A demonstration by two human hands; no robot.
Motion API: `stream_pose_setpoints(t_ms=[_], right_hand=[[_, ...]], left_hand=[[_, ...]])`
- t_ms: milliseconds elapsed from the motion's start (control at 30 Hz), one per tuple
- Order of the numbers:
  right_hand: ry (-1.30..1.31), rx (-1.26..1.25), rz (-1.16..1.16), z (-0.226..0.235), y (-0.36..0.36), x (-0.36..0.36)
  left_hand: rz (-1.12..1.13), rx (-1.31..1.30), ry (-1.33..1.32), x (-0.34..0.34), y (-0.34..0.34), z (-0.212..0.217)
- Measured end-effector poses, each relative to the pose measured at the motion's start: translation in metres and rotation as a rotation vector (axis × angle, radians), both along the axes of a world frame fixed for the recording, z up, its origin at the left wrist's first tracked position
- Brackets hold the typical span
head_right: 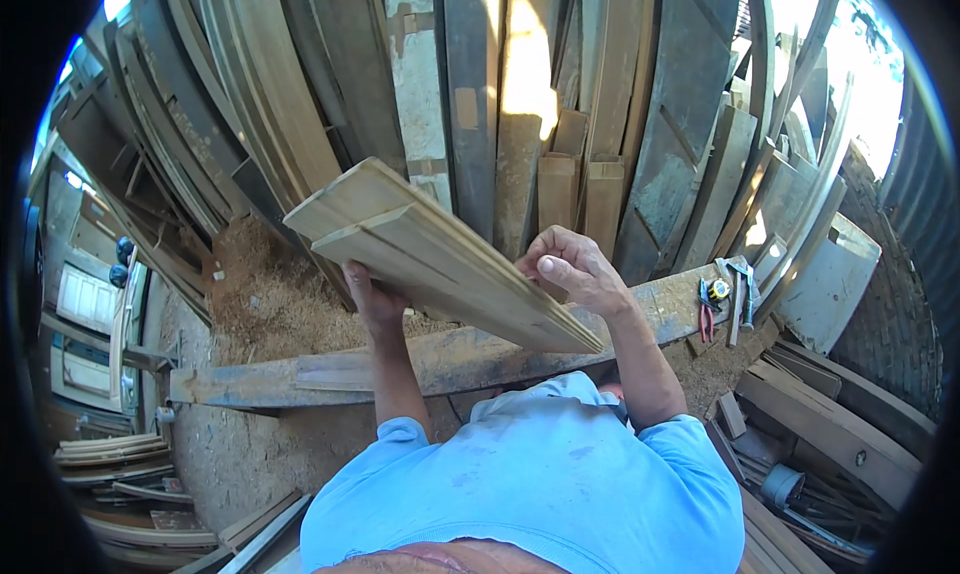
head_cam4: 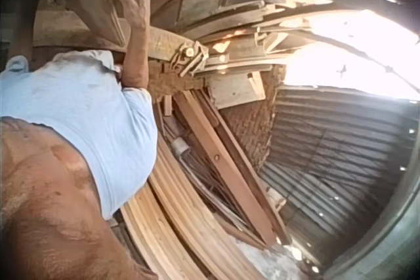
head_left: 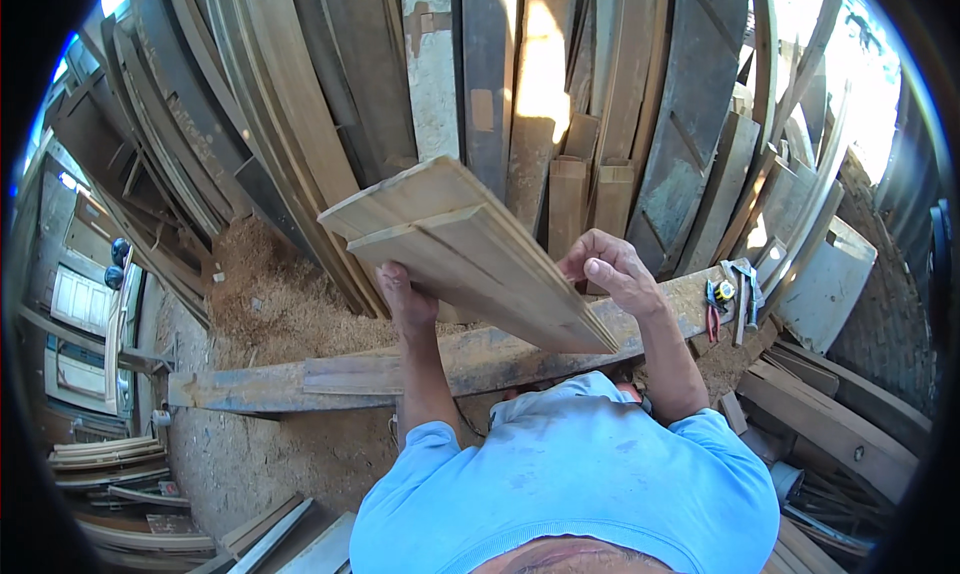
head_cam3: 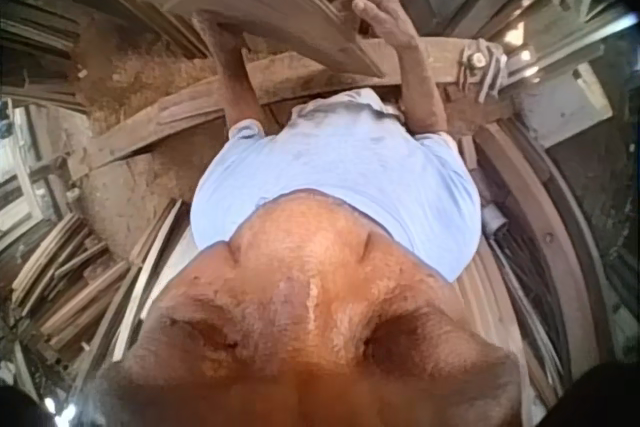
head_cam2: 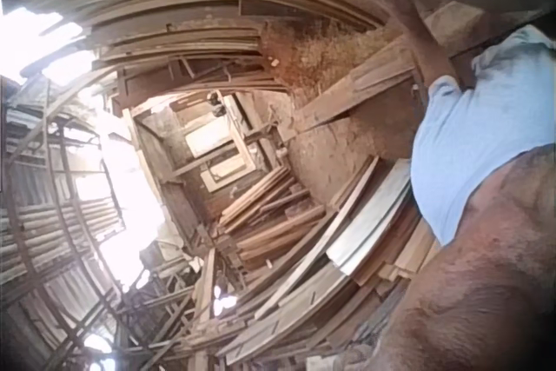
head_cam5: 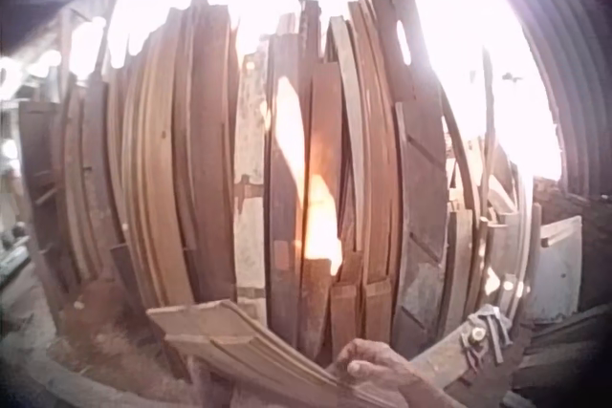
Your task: The person positions wood panels on a workbench, aligns a smaller guide piece, and cuts through a panel using a circular saw. They then check the alignment of the cut pieces and measure the wood with a tape measure.
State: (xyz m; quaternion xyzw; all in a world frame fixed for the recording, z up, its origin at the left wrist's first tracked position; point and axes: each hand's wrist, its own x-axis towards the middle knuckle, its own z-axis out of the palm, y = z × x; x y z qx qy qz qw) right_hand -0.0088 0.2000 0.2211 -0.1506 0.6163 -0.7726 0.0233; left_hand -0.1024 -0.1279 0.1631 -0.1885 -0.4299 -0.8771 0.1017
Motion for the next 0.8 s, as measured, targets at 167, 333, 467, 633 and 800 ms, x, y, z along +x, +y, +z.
stream_pose_setpoints(t_ms=[167, 333, 467, 633, 800], right_hand=[[-0.394, 0.114, -0.096, -0.097, 0.014, -0.004], [-0.529, 1.129, -0.093, -0.268, 0.055, 0.024], [-1.01, 0.66, -0.095, -0.3, 0.046, 0.059], [-0.731, 0.923, 0.21, -0.305, 0.056, 0.056], [-0.356, 0.683, -0.103, -0.192, -0.001, 0.037]], left_hand=[[0.313, 0.032, -0.173, 0.017, -0.005, -0.035], [0.481, 0.101, -0.263, 0.03, -0.023, -0.035], [0.402, 0.135, -0.134, 0.025, -0.063, -0.071], [0.029, 0.137, 0.131, 0.024, -0.066, -0.071], [-0.029, 0.168, 0.105, 0.042, -0.067, -0.048]])
